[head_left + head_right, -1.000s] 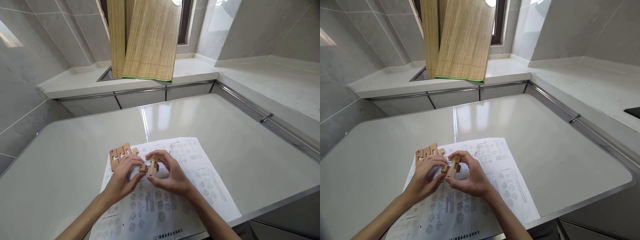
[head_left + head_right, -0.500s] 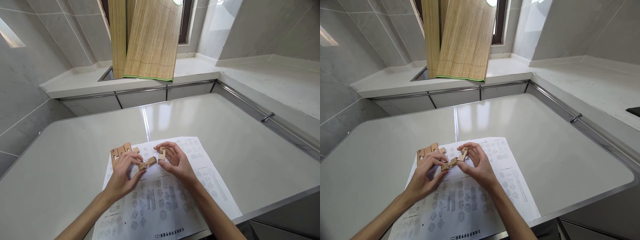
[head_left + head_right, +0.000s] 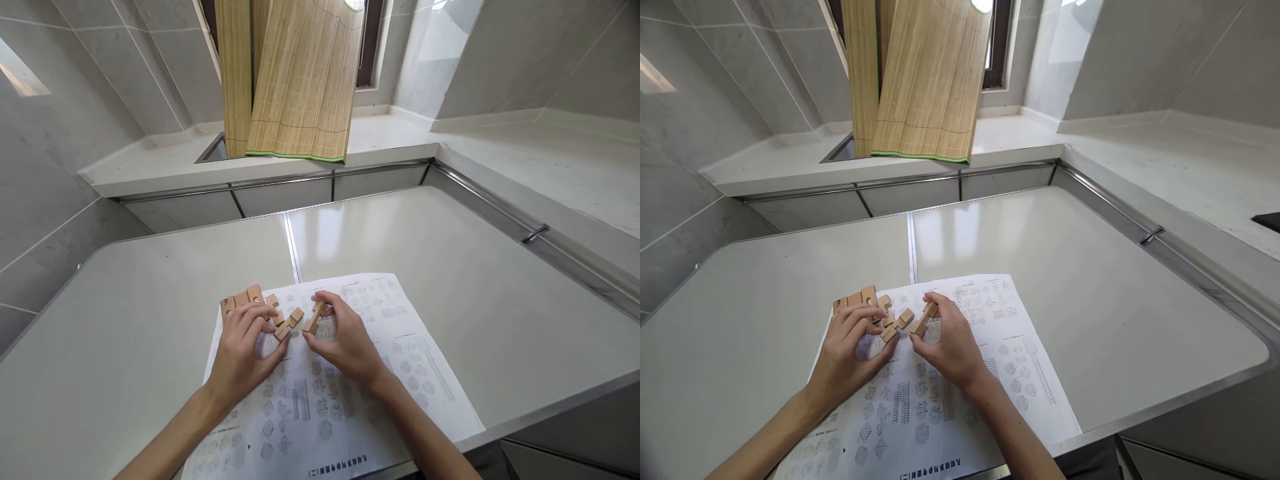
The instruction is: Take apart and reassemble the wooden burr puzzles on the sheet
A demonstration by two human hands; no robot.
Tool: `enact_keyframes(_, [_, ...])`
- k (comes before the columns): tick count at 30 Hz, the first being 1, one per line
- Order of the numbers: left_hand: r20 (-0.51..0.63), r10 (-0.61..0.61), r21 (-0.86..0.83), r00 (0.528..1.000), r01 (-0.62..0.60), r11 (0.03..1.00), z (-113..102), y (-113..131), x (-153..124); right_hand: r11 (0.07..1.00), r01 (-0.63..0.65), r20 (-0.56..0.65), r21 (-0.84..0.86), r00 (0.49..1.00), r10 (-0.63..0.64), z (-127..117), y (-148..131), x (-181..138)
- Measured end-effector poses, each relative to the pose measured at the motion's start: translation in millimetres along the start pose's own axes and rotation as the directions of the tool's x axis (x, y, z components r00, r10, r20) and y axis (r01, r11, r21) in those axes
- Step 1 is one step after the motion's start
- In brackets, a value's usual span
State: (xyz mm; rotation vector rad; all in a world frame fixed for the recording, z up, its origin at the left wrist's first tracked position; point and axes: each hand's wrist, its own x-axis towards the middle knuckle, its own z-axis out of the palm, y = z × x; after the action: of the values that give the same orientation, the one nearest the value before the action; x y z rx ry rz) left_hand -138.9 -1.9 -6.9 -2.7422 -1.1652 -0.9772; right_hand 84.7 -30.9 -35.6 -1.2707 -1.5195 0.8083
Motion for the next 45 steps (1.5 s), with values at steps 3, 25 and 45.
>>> enact_keyframes(3, [0.025, 0.025, -0.004, 0.999, -0.024, 1.0, 1, -1, -3, 0.997, 0.059, 0.039, -0.049, 0.998, -0.057, 1, 1, -1])
enact_keyframes(25, [0.135, 0.046, 0.016, 0.99, -0.048, 0.999, 3, -8, -9, 0.966, 0.207, 0.178, -0.155, 0.968, -0.179, 3, 7, -4])
enact_keyframes(45, [0.151, -0.02, 0.041, 0.988, 0.014, 0.999, 7, -11, -9, 0.963, 0.25, 0.278, -0.105, 0.937, -0.213, 1, 3, -5])
